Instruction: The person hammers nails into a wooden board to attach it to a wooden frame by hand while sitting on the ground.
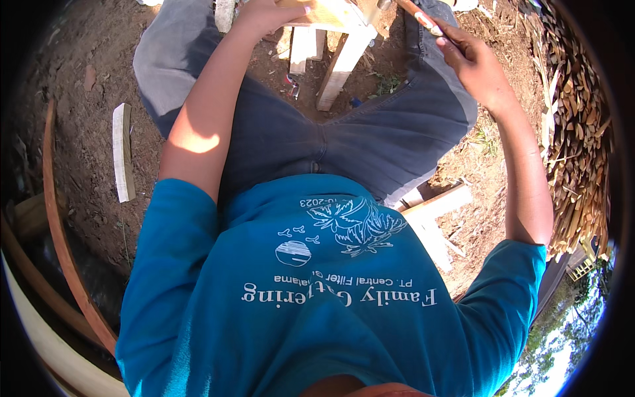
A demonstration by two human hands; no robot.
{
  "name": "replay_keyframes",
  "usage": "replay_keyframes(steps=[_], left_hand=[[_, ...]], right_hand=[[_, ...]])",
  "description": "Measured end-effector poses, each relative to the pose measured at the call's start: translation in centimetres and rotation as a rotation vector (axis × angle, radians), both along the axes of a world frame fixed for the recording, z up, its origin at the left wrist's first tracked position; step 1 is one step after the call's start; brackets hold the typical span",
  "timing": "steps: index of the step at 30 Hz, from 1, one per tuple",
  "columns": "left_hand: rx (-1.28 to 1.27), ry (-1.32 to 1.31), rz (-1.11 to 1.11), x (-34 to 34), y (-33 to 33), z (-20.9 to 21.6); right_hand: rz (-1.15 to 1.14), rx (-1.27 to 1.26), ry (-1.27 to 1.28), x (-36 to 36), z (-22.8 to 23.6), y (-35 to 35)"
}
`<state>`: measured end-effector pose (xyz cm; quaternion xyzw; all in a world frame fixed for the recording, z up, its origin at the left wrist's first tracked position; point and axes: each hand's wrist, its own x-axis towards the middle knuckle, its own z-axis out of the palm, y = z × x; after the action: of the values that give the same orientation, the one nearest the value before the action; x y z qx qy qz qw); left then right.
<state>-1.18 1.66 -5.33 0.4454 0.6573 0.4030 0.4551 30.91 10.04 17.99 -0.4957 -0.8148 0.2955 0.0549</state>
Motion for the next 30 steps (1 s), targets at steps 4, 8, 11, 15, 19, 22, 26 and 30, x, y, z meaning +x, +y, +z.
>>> replay_keyframes(steps=[4,8,11,15,19,22,26,30], left_hand=[[-0.073,-0.207,0.006,0.4,-0.5,2.5],[-0.050,-0.074,-0.003,1.0,0.4,2.1],[-0.032,-0.083,0.000,-0.3,-0.5,-0.4],[-0.112,-0.101,0.002,0.8,0.0,2.3],[-0.200,0.066,0.013,0.4,0.1,4.4],[-0.157,-0.073,0.026,0.1,-0.7,2.4],[-0.016,-0.108,0.025,0.6,-0.1,0.5],[-0.188,-0.066,-0.039,0.1,-0.4,3.9]], right_hand=[[-0.174,0.123,0.316,-1.7,2.7,0.5],[0.100,0.017,-0.072,-0.3,-0.7,-0.8],[-0.114,-0.064,0.061,-3.0,2.9,0.6],[-0.023,-0.006,-0.164,-1.2,0.0,-0.6],[0.041,-0.110,-0.189,-1.8,0.4,-1.6],[-0.255,0.028,0.292,-4.8,4.0,-1.2],[-0.125,-0.093,0.022,-1.6,-0.3,-1.6],[-0.105,-0.064,0.044,-1.0,0.6,0.7]])
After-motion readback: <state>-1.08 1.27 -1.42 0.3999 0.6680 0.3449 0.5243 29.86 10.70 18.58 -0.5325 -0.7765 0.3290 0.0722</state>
